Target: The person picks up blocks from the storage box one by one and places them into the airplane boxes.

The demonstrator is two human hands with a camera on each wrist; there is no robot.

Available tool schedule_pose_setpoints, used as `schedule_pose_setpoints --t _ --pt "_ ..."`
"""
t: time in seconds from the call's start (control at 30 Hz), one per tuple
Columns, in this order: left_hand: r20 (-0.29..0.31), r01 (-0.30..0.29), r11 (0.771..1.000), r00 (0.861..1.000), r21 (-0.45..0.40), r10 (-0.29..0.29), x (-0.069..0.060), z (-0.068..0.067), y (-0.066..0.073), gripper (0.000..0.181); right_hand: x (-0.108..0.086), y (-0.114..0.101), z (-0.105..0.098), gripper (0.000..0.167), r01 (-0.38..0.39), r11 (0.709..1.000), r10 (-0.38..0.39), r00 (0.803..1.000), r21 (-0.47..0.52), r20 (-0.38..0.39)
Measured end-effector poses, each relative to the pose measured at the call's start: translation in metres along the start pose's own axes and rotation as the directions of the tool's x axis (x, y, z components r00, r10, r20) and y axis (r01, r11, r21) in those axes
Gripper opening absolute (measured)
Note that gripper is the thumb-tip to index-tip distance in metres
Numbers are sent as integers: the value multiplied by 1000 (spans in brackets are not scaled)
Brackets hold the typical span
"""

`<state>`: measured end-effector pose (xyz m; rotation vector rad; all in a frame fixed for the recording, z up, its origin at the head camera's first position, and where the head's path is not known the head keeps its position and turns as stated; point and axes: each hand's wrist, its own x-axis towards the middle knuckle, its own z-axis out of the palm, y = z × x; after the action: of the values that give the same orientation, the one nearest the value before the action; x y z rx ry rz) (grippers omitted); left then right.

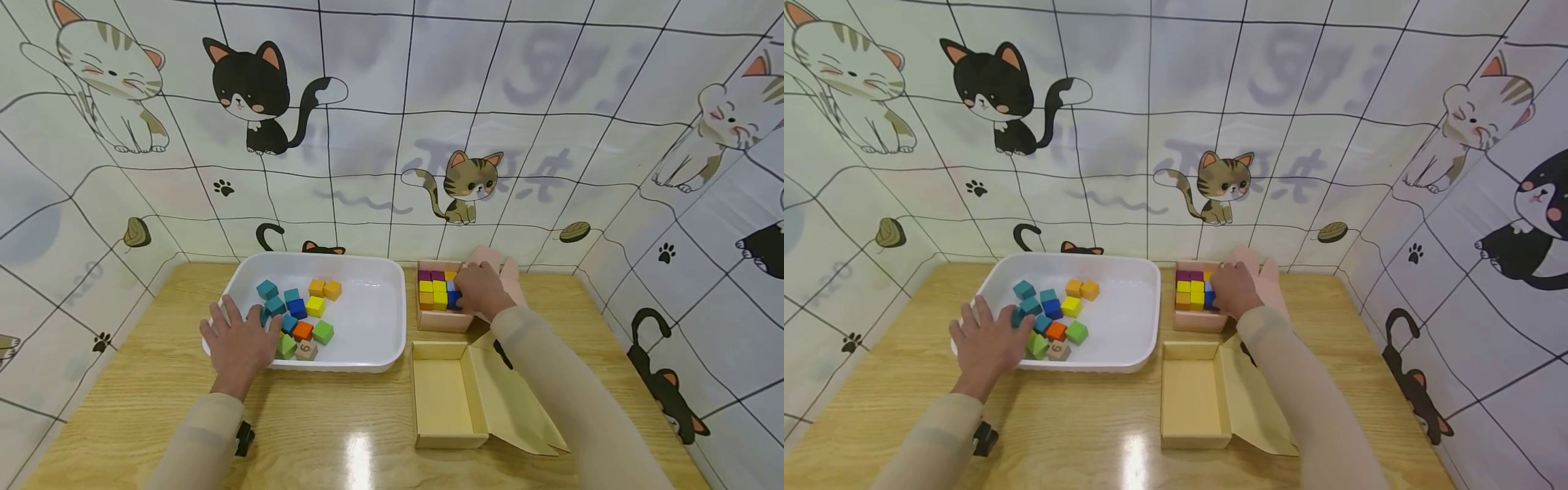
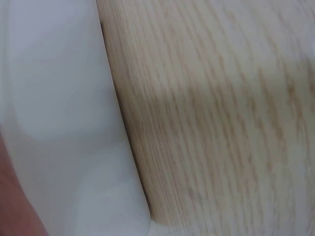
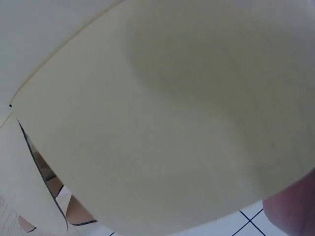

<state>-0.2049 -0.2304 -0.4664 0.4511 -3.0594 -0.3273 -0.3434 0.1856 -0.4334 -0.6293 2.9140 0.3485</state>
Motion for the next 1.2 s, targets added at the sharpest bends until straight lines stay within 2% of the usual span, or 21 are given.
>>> schedule_pose_setpoints --t 0.23,0.57,0.73,0.9,1.03,1.2 --pt "-4 -3 1000 1000 4 3 -1 -1 0 67 0 -2 3 19 -8 999 7 1000 -50 -13" --pt "-13 -6 1000 1000 -6 6 -1 -1 0 67 -1 -3 6 20 -19 999 19 1000 -44 -21" --pt "-31 -21 1000 999 -3 20 -2 0 -1 68 -2 -4 4 21 -13 999 11 998 -33 -58" --pt "-26 -17 1000 1000 -1 17 -1 1 -2 67 -1 -10 -5 26 4 1000 -4 991 -2 -134" --pt "-22 -15 1000 1000 -2 15 0 2 -2 67 0 -24 -24 42 58 997 -49 983 43 -178" --pt "-28 -23 1000 999 -4 23 0 2 -3 67 -1 -52 -45 31 196 979 -179 959 59 -219"
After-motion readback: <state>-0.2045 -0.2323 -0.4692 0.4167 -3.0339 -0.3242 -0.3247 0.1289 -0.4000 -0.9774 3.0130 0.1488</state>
